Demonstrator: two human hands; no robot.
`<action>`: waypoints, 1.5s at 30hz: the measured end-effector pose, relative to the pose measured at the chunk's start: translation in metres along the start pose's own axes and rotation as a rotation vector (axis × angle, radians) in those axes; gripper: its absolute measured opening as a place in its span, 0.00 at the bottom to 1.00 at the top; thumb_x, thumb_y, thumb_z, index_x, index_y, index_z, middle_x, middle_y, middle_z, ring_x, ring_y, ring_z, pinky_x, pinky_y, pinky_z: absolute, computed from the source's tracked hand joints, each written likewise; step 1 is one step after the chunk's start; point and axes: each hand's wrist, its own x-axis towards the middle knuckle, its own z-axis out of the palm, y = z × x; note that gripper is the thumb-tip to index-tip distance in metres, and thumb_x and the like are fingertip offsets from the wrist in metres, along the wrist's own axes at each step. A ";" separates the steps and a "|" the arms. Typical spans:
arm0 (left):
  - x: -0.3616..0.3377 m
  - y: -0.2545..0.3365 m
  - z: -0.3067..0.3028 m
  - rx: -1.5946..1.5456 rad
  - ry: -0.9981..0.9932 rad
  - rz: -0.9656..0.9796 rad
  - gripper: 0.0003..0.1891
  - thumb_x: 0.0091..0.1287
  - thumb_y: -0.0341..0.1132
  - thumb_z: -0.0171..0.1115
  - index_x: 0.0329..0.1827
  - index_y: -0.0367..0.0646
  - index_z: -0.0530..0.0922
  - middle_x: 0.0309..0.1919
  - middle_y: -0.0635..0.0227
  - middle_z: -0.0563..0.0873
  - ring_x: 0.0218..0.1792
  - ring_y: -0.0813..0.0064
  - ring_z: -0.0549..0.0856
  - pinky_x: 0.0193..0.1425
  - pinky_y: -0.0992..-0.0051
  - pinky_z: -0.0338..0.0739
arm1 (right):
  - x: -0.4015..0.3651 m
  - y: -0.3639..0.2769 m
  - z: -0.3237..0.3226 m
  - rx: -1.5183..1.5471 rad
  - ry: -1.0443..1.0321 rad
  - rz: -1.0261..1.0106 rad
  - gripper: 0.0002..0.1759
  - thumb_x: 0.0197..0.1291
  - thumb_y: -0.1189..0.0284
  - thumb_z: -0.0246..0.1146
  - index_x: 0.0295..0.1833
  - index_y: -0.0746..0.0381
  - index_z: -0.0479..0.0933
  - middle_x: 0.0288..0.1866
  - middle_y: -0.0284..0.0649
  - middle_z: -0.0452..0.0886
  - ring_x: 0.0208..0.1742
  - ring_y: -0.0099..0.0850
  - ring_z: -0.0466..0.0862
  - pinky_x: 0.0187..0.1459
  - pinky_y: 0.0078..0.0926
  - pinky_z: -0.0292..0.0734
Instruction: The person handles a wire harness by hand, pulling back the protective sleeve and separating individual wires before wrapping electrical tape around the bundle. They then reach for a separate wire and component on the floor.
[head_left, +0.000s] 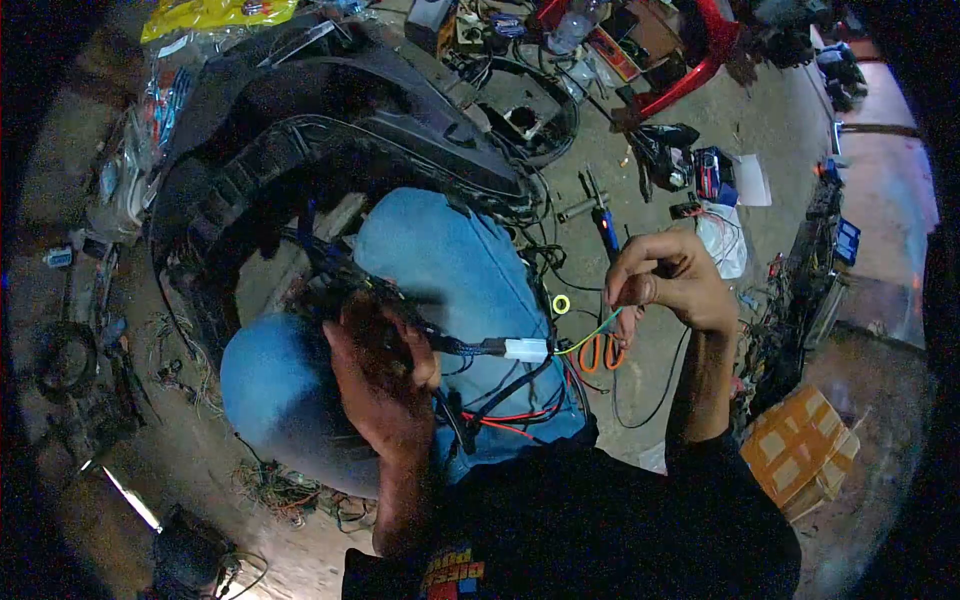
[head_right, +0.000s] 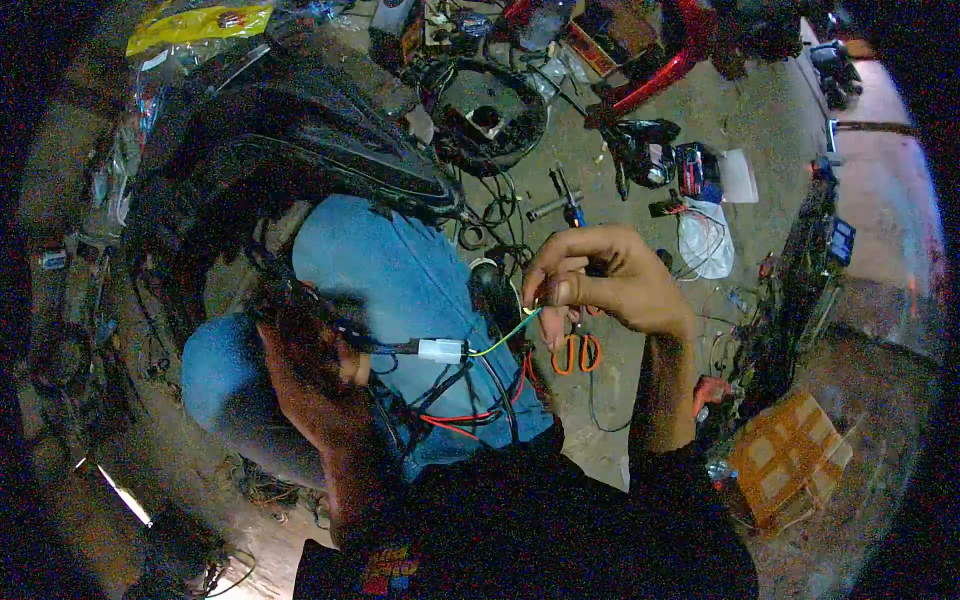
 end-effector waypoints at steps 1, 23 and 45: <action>0.001 0.000 0.001 -0.042 0.031 -0.026 0.26 0.83 0.52 0.41 0.64 0.36 0.71 0.43 0.66 0.79 0.31 0.78 0.76 0.27 0.80 0.73 | 0.000 0.001 -0.001 0.003 -0.003 -0.003 0.14 0.67 0.64 0.67 0.44 0.67 0.82 0.27 0.39 0.87 0.27 0.24 0.86 0.28 0.19 0.71; 0.007 -0.004 -0.006 -0.001 -0.062 -0.012 0.27 0.82 0.57 0.39 0.62 0.44 0.73 0.40 0.70 0.81 0.24 0.79 0.74 0.18 0.80 0.65 | 0.001 0.005 -0.003 -0.062 0.019 0.093 0.12 0.68 0.64 0.66 0.43 0.63 0.84 0.26 0.34 0.86 0.24 0.18 0.82 0.23 0.17 0.64; 0.006 -0.011 -0.001 0.067 0.024 0.121 0.22 0.83 0.49 0.40 0.62 0.40 0.71 0.37 0.66 0.78 0.24 0.79 0.74 0.19 0.78 0.65 | -0.032 0.004 -0.035 -0.079 0.088 0.015 0.30 0.59 0.53 0.74 0.56 0.66 0.79 0.41 0.36 0.85 0.40 0.23 0.83 0.38 0.20 0.76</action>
